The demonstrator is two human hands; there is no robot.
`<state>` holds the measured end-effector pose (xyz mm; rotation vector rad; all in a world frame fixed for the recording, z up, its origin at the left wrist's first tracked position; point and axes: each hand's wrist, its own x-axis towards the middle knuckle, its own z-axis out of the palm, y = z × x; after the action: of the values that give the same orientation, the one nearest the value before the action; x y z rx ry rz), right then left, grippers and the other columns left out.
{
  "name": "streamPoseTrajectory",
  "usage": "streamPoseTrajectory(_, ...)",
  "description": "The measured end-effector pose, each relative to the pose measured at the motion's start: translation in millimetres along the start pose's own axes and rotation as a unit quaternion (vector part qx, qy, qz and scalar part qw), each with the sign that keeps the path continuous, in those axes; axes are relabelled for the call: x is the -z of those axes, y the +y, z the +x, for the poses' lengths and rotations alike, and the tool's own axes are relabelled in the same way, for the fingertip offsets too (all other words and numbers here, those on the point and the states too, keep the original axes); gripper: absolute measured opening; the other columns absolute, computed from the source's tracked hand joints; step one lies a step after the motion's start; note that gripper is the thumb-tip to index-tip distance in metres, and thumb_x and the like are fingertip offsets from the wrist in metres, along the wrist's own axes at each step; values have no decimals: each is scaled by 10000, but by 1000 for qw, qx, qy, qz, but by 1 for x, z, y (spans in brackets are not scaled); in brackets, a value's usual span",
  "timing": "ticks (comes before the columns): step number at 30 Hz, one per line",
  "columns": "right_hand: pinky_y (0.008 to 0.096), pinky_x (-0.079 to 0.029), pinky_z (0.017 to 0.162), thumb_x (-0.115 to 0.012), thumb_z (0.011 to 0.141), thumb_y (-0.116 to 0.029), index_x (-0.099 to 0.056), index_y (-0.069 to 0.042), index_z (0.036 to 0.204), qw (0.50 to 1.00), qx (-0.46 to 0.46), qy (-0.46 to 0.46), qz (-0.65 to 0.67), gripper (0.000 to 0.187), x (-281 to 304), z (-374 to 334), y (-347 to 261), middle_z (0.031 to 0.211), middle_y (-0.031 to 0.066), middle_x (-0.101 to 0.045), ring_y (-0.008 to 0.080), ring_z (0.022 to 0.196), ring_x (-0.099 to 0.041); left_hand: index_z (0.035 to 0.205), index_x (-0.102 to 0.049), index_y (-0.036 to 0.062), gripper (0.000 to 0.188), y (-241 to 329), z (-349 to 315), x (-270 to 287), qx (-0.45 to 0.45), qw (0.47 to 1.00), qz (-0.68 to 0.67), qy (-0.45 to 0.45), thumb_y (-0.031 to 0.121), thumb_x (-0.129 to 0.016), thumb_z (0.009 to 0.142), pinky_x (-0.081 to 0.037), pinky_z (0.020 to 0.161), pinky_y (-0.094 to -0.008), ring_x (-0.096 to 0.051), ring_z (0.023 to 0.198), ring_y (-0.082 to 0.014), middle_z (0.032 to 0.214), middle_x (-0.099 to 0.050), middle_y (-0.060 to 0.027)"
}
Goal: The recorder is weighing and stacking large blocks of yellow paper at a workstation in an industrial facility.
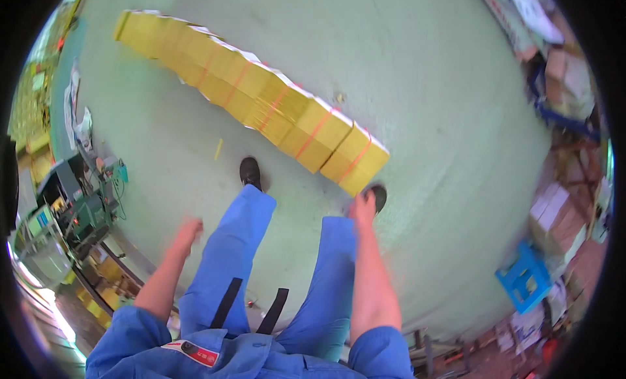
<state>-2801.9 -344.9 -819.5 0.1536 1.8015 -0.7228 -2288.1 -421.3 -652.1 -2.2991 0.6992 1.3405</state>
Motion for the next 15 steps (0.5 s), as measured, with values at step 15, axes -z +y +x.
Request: streamPoseTrajectory(15,312,-450,508,-441,995,-336,-588,-109,887,834,50,-261,-484,292,-75,-283,-126,690,18,-517,142,584,-496,1282,-554,37,473,-301,-151,-146,-139,722,-673,-78,376,-483,960,-470,936,-392,-600,1061,-270,1198,-624,-180)
